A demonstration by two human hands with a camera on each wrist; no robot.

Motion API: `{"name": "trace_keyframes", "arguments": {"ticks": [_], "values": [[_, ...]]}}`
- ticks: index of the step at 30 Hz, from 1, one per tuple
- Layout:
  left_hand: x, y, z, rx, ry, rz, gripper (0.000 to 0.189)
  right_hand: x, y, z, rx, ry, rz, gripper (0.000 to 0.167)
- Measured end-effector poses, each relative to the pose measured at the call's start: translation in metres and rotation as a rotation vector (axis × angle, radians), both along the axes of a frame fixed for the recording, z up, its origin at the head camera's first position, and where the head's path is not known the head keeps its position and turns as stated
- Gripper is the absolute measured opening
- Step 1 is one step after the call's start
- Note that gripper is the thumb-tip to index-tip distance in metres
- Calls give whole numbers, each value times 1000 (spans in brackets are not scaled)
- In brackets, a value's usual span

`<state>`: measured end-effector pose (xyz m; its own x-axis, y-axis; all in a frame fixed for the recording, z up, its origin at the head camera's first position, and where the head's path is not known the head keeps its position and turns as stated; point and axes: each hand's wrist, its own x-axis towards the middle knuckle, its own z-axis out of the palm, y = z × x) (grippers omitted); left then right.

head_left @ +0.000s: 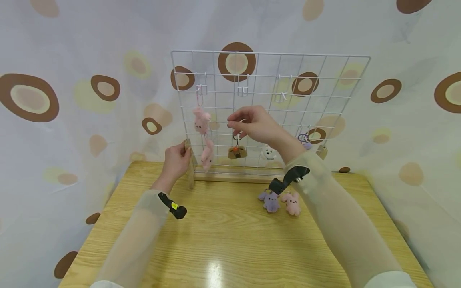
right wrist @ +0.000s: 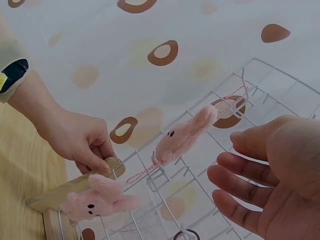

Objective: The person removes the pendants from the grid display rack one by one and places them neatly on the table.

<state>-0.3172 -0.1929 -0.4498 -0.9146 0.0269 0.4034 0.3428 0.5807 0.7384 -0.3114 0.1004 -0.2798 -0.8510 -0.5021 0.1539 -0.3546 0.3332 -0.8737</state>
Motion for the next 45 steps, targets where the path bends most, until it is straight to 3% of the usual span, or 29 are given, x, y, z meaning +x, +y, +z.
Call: {"name": "trace_keyframes", "arguments": {"ticks": [29, 37, 45], "values": [[-1, -1, 0, -7, 4, 9, 22, -14, -39, 12, -27, 22, 16, 26], [-2, -1, 0, -34, 41, 15, 20, -16, -47, 20, -32, 35, 8, 27], [-2, -1, -1, -28, 19, 3, 22, -18, -59, 22, -60, 33, -3, 25]]}}
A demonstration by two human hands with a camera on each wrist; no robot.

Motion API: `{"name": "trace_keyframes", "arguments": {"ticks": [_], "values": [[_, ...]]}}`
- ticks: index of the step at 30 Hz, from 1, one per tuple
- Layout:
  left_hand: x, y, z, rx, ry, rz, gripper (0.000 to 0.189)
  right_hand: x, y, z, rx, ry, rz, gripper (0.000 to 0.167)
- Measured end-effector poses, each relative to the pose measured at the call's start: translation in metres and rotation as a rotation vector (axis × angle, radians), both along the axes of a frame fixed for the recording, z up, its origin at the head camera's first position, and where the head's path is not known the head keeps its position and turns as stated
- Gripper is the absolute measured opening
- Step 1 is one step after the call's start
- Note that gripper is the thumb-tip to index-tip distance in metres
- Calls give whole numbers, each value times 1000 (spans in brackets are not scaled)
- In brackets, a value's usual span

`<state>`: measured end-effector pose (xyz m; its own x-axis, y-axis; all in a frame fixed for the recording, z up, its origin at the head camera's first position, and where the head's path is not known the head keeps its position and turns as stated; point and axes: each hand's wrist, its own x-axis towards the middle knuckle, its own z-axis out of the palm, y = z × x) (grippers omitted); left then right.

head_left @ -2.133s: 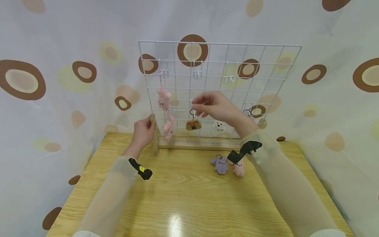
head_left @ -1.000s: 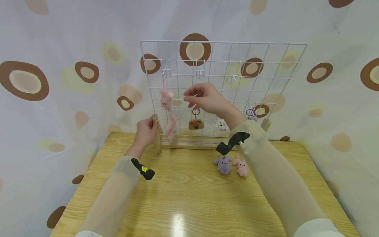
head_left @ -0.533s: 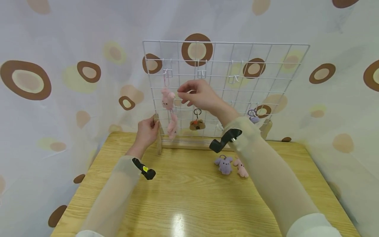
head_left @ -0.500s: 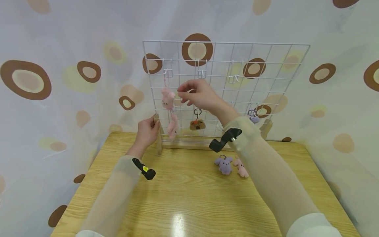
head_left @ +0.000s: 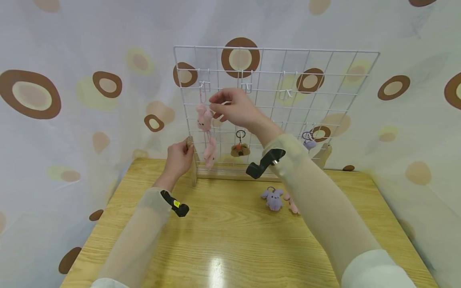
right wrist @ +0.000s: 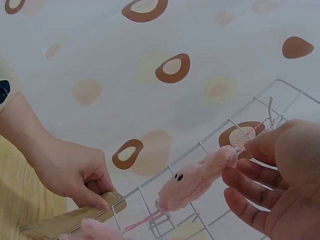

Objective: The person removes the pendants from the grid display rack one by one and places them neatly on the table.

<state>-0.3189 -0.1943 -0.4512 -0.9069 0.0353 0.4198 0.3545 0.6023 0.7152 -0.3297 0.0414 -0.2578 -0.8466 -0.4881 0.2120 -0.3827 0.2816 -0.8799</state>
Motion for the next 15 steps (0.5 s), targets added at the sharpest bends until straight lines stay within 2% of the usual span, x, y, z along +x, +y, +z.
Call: {"name": "trace_keyframes", "arguments": {"ticks": [9, 15], "values": [[1, 0, 2, 17, -10, -2, 22, -6, -13, 4, -41, 11, -45, 23], [2, 2, 1, 19, -9, -12, 21, -6, -18, 7, -60, -49, -72, 27]]}}
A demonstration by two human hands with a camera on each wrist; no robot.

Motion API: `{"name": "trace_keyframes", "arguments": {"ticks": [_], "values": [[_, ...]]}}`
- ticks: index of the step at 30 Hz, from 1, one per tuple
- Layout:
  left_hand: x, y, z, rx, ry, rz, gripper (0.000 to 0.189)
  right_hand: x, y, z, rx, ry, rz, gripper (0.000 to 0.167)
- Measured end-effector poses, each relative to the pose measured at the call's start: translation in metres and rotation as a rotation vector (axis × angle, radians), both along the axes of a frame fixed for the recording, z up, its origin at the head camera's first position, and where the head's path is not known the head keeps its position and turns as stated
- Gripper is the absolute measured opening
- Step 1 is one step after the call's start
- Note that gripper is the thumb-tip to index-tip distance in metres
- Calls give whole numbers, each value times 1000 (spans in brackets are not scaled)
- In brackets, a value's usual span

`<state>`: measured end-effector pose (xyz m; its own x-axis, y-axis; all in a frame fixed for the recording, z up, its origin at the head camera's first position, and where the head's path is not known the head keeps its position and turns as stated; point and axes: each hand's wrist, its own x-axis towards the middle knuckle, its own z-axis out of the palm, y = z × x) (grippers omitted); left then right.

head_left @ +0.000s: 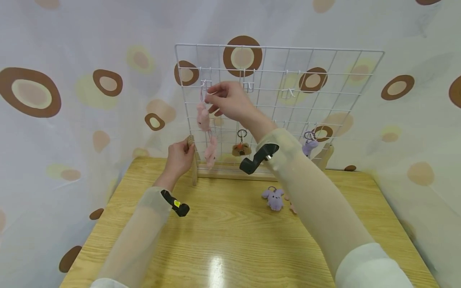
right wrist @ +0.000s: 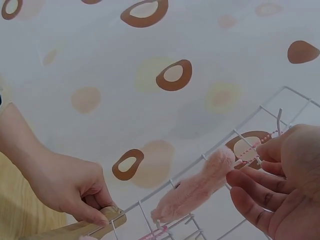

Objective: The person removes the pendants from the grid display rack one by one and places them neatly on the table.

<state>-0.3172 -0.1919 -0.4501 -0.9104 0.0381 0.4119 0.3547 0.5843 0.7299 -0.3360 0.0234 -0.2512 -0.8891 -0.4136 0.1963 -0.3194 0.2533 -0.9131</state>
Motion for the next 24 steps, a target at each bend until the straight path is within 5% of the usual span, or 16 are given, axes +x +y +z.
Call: {"name": "trace_keyframes", "arguments": {"ticks": [24], "values": [[-2, -2, -5, 1, 3, 17, 23, 5, -10, 8, -68, 56, -24, 17]]}}
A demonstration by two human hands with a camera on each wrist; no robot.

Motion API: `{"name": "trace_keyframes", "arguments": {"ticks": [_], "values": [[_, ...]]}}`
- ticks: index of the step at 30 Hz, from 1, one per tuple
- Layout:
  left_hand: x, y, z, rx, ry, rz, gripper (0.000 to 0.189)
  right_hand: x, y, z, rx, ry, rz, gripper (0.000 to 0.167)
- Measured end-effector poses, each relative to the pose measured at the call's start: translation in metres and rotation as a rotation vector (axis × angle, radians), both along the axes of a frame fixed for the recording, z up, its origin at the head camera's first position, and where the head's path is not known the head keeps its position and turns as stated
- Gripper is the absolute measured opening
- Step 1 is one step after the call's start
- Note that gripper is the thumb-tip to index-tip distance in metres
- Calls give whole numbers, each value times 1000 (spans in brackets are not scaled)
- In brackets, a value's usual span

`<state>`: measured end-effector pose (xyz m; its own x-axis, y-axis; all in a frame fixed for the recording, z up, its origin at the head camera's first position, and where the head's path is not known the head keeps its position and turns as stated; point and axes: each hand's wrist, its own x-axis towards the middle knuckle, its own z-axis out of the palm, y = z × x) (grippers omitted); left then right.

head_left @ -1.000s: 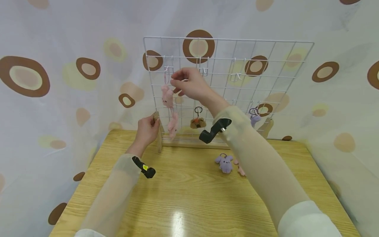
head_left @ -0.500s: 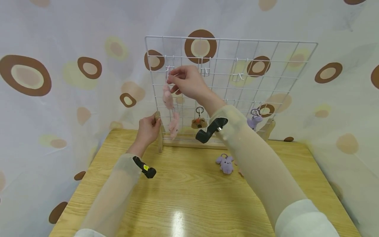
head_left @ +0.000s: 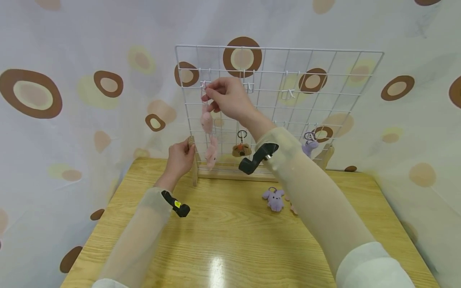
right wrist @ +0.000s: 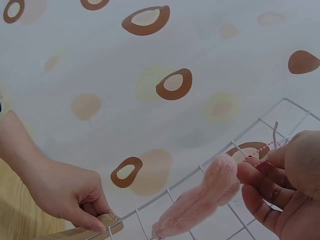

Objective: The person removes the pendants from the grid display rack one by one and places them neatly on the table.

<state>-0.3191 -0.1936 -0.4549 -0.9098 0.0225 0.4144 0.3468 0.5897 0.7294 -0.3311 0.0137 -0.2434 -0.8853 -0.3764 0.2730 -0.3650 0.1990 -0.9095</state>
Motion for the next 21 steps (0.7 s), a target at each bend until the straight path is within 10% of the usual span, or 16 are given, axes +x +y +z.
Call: {"name": "trace_keyframes", "arguments": {"ticks": [21], "values": [[-4, 0, 1, -33, 41, 1, 24, 15, 5, 14, -39, 43, 49, 17]]}}
